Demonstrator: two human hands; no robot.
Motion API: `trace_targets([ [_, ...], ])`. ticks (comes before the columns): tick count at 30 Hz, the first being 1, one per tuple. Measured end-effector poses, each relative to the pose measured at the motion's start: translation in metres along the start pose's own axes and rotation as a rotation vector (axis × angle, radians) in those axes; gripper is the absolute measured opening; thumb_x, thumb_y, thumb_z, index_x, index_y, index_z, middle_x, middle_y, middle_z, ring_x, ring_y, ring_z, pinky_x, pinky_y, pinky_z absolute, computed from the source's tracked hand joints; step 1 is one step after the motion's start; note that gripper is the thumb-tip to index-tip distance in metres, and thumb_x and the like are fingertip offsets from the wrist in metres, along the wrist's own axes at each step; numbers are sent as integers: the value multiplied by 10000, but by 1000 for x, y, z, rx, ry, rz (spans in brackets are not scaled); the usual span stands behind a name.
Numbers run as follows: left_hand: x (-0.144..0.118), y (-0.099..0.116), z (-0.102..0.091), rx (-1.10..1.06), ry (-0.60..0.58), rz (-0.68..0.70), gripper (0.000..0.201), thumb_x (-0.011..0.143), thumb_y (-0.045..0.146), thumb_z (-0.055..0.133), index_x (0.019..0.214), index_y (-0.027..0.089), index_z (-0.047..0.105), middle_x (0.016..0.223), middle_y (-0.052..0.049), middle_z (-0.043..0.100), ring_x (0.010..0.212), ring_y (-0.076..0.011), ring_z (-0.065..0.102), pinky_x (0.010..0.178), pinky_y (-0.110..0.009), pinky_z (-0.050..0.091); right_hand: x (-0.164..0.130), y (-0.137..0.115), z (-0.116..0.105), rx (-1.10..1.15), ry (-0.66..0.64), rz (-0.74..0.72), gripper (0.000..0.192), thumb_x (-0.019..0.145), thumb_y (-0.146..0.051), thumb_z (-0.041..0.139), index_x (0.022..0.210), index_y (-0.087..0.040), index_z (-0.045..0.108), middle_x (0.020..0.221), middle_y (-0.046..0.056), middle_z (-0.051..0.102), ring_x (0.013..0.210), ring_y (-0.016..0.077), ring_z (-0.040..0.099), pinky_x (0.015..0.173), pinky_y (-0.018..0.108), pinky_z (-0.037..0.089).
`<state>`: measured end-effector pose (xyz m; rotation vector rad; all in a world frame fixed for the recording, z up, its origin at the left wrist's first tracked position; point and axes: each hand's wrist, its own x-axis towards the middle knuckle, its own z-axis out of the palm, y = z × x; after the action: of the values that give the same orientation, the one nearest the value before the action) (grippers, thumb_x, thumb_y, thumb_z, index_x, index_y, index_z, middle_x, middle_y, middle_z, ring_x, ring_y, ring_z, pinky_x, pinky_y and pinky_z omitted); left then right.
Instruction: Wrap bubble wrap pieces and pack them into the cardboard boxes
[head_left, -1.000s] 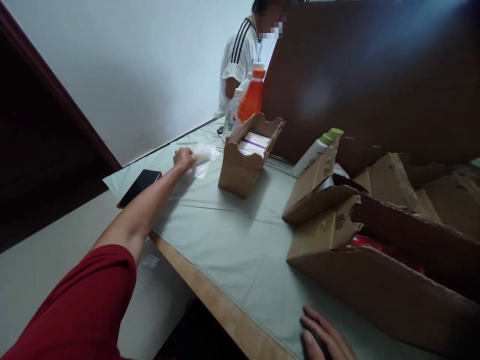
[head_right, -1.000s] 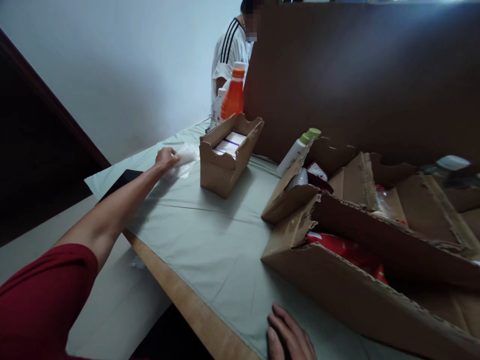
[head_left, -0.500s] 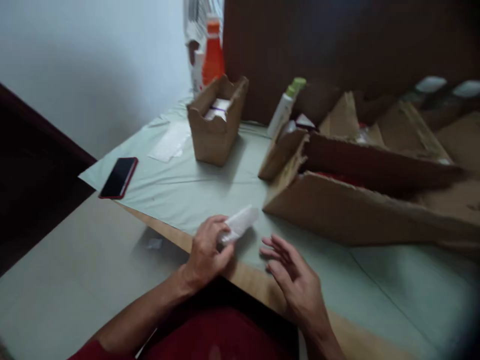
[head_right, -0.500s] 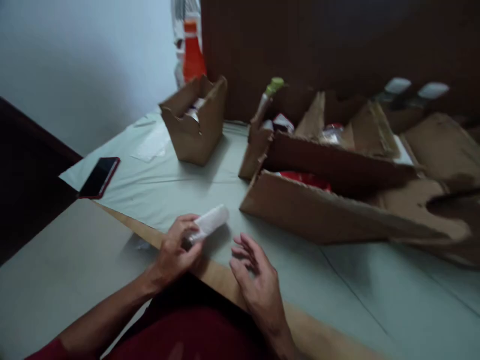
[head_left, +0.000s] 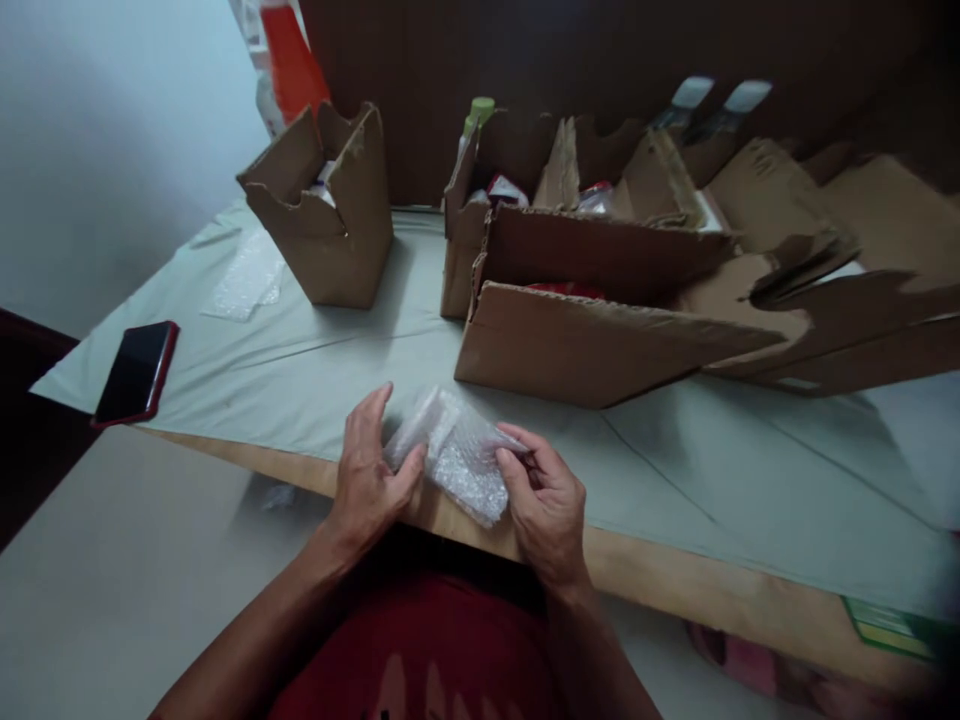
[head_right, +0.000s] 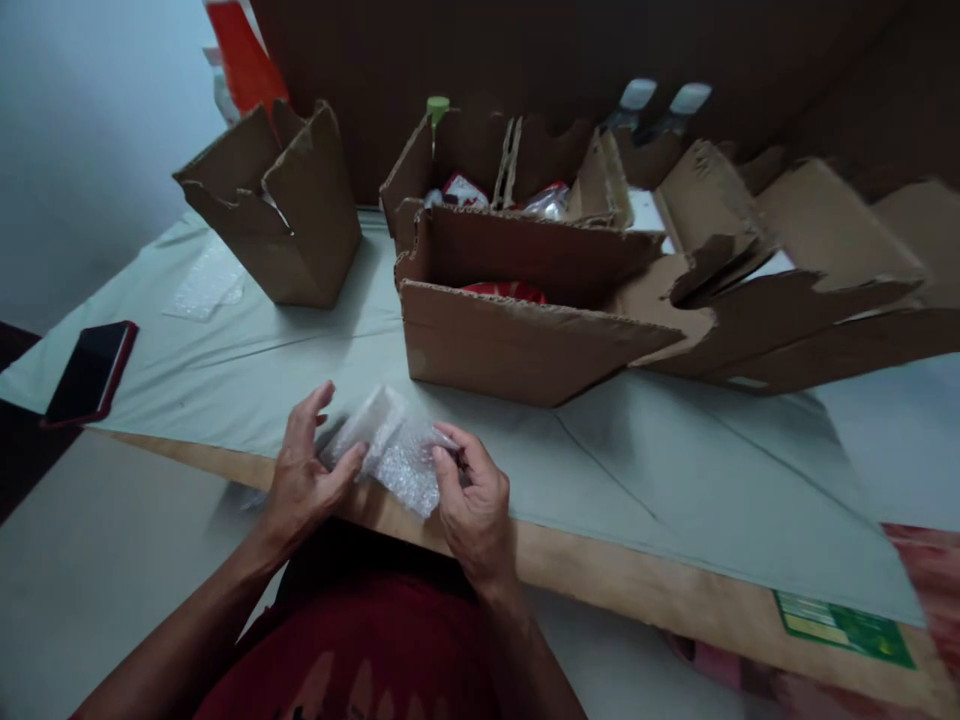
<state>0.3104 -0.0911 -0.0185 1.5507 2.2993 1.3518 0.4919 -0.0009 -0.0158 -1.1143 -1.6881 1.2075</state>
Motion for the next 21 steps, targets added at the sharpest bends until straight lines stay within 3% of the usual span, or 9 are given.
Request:
trace_targets([
  [2,7,-2,3,52,10,66,717,893,311,664,1537,230,357,1462,-166,545,1340,-319,544,1070,-534,508,3,-3,-10,-46,29,-32,279,958,-357,622,1175,-223,736,974,49,782,821,160,732,755,281,611],
  [5,14,-4,11,138,-119,98,691,861,295,664,1501,207,422,1329,-159,656,1195,-314,643,992,-509,548,5,-3,-22,-92,27,-56,272,955,-359,620,1150,-222,750,965,52,784,794,161,731,744,275,609],
  [9,17,-6,15,132,-257,-40,494,845,221,542,1334,179,597,914,-64,747,805,-233,709,782,-393,592,5,3,-37,-140,45,-50,279,966,-385,614,1145,-228,759,958,51,789,780,158,733,732,253,605],
  [12,21,-8,8,-35,-310,-165,433,861,241,512,1272,186,634,815,-11,732,656,-173,679,626,-283,567,5,12,-54,-190,96,-26,302,968,-414,615,1157,-228,759,1001,64,795,822,173,747,751,258,612],
  [15,29,-9,-1,-80,-292,-181,367,898,295,515,1220,194,659,753,10,720,549,-151,637,488,-240,509,8,22,-70,-247,159,-9,326,963,-439,611,1152,-219,759,1016,77,798,850,192,759,787,281,624],
  [18,38,-4,-5,-26,-206,-93,299,938,327,537,1189,230,668,806,-15,747,612,-177,693,447,-236,508,10,35,-78,-309,152,16,354,958,-447,598,1171,-207,749,1024,86,802,855,203,771,771,280,635],
  [21,42,13,8,43,-161,171,337,940,308,589,1269,273,652,1131,-98,755,992,-256,745,726,-344,636,8,51,-80,-397,135,24,384,944,-443,597,1202,-195,735,1095,104,799,935,228,781,823,305,642],
])
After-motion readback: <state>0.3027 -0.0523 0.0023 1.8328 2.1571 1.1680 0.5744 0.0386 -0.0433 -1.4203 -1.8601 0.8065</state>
